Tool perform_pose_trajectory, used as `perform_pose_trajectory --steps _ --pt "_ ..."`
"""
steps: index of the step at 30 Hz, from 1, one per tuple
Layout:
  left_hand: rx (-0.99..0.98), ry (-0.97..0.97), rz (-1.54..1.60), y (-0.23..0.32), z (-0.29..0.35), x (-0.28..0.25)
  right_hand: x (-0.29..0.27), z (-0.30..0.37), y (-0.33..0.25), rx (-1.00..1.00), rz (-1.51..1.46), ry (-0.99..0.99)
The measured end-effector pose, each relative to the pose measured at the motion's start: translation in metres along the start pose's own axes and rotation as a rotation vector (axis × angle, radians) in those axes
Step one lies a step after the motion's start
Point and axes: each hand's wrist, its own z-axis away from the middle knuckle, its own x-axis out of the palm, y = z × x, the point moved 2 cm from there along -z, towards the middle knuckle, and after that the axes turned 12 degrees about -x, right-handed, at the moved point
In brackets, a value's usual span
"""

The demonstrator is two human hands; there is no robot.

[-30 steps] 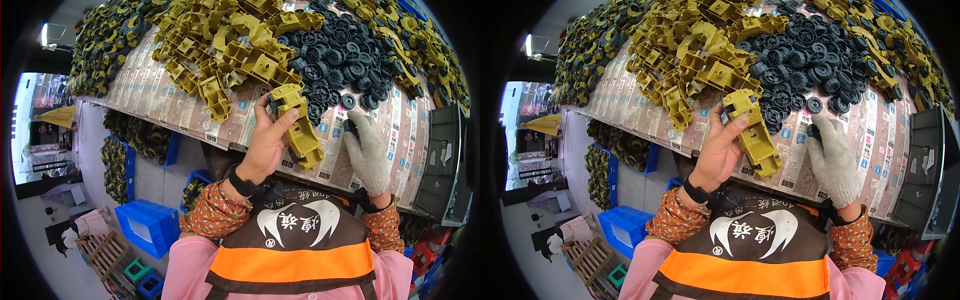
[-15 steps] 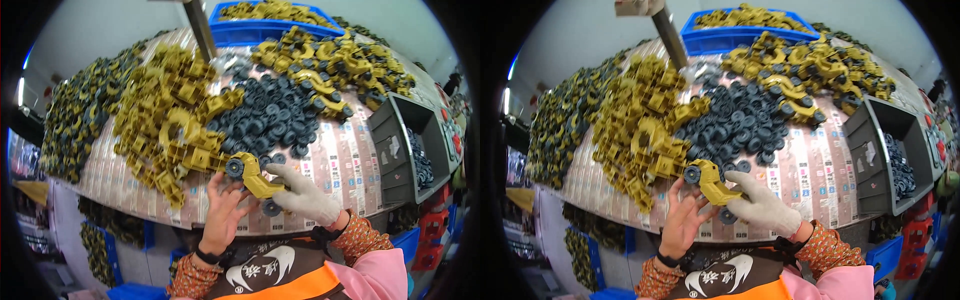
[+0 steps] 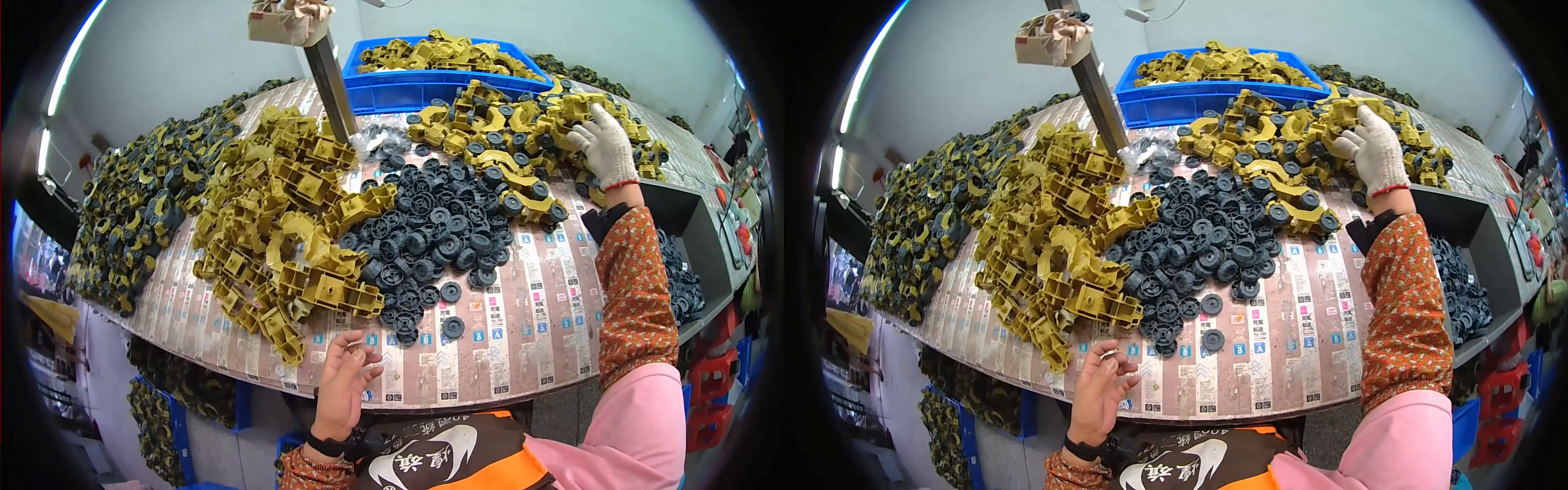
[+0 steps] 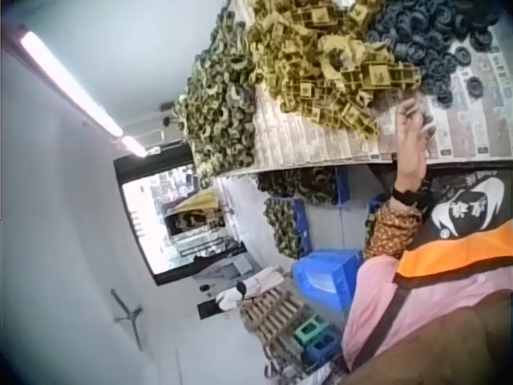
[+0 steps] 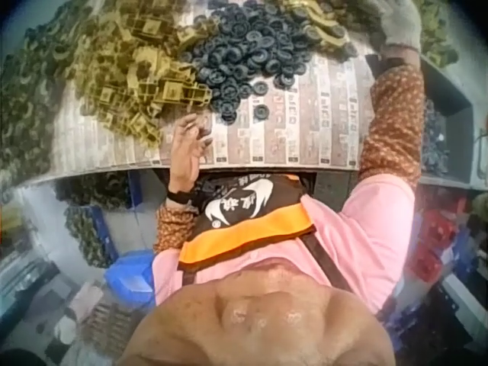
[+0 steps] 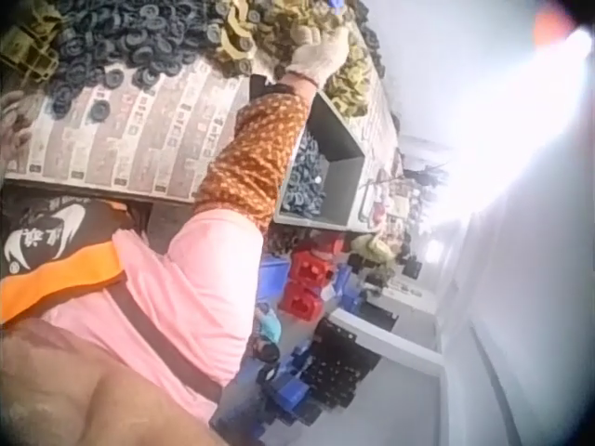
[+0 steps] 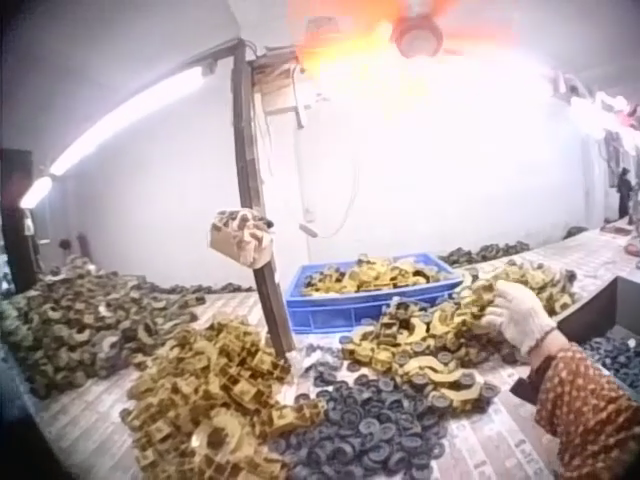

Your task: Assembling plastic components for toy construction vehicles and organizing parts into bins.

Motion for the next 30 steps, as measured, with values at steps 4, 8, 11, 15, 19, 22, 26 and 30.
perform_pose_trajectory --steps 4,8,11,15,19,22,26,30 --pt "0.03 0.054 0.004 -0.003 -0.002 -0.011 0.021 0.044 0.014 0.016 0.127 -0.319" --pt "0.049 0.095 -0.025 0.006 -0.013 -0.02 0.056 0.14 0.03 0.137 0.491 -0.548" --pt "0.084 0.118 -0.054 0.021 -0.013 -0.019 0.067 0.192 0.055 -0.28 0.799 -0.833" --pt "0.175 0.137 -0.059 0.035 -0.014 -0.027 0.089 0.235 0.065 -0.33 0.81 -0.958" --pt "0.24 0.199 -0.031 0.045 -0.019 -0.032 0.119 0.255 0.065 -0.42 0.772 -1.002" --pt "0.28 0.219 -0.016 0.047 -0.024 -0.032 0.156 0.275 0.064 -0.535 0.667 -1.039" --pt "0.255 0.211 0.018 0.036 -0.034 -0.029 0.208 0.313 0.066 -0.638 0.94 -1.23" --pt "0.191 0.16 0.018 0.029 -0.031 -0.02 0.22 0.326 0.094 -0.676 1.031 -1.207"
